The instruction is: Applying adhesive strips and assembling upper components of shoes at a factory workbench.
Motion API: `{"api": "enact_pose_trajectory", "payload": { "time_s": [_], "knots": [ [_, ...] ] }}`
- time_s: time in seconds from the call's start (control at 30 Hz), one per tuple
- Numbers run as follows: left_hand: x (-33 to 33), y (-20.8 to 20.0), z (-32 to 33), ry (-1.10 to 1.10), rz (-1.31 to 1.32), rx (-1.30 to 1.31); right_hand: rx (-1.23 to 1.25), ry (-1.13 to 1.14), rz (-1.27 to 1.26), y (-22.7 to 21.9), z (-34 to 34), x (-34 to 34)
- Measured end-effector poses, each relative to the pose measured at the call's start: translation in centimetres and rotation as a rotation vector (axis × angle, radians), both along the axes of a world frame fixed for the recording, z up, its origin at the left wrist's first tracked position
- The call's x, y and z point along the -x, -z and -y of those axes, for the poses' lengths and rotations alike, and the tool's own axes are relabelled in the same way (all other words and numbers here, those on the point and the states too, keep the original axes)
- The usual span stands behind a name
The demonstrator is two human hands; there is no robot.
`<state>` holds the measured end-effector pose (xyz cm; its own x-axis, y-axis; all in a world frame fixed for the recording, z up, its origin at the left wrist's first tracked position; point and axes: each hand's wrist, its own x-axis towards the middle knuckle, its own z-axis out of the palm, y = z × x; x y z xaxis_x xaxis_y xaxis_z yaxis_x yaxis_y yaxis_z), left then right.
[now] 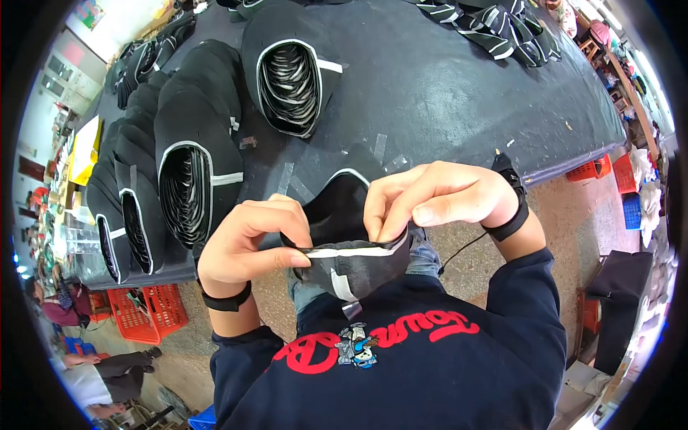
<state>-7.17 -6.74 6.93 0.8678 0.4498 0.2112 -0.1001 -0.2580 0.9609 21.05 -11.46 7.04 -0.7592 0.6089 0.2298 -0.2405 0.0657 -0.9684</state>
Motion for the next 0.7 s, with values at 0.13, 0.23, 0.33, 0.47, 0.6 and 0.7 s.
{"api": "enact_pose_trajectory", "payload": {
  "time_s": [0.13,0.23,0.33,0.47,0.6,0.7],
  "knots": [
    [0.3,-2.3,-1.0,-0.071,-0.104,-0.297,-0.319,0.077,0.176,-1.8,-0.8,0.1],
    [0.0,-4.5,-0.8,-0.245,-0.167,-0.54,-0.665,0.321,0.281,-3.8,-1.0,0.6],
    [-0.4,-6.6,-0.8,-0.496,-0.074,-0.882,-1.065,0.6,0.353,-6.1,-1.3,0.9],
    [-0.6,-7.6,-3.3,-0.756,-0.041,-1.233,-1.384,0.794,0.363,-7.3,-4.5,0.9],
    [-0.7,-4.9,-6.7,-0.737,-0.151,-1.207,-1.328,0.745,0.474,-4.1,-8.7,0.9],
    [-1.0,-0.9,-7.5,-0.664,-0.321,-1.228,-1.265,0.658,0.552,0.5,-10.9,2.0]
  ]
}}
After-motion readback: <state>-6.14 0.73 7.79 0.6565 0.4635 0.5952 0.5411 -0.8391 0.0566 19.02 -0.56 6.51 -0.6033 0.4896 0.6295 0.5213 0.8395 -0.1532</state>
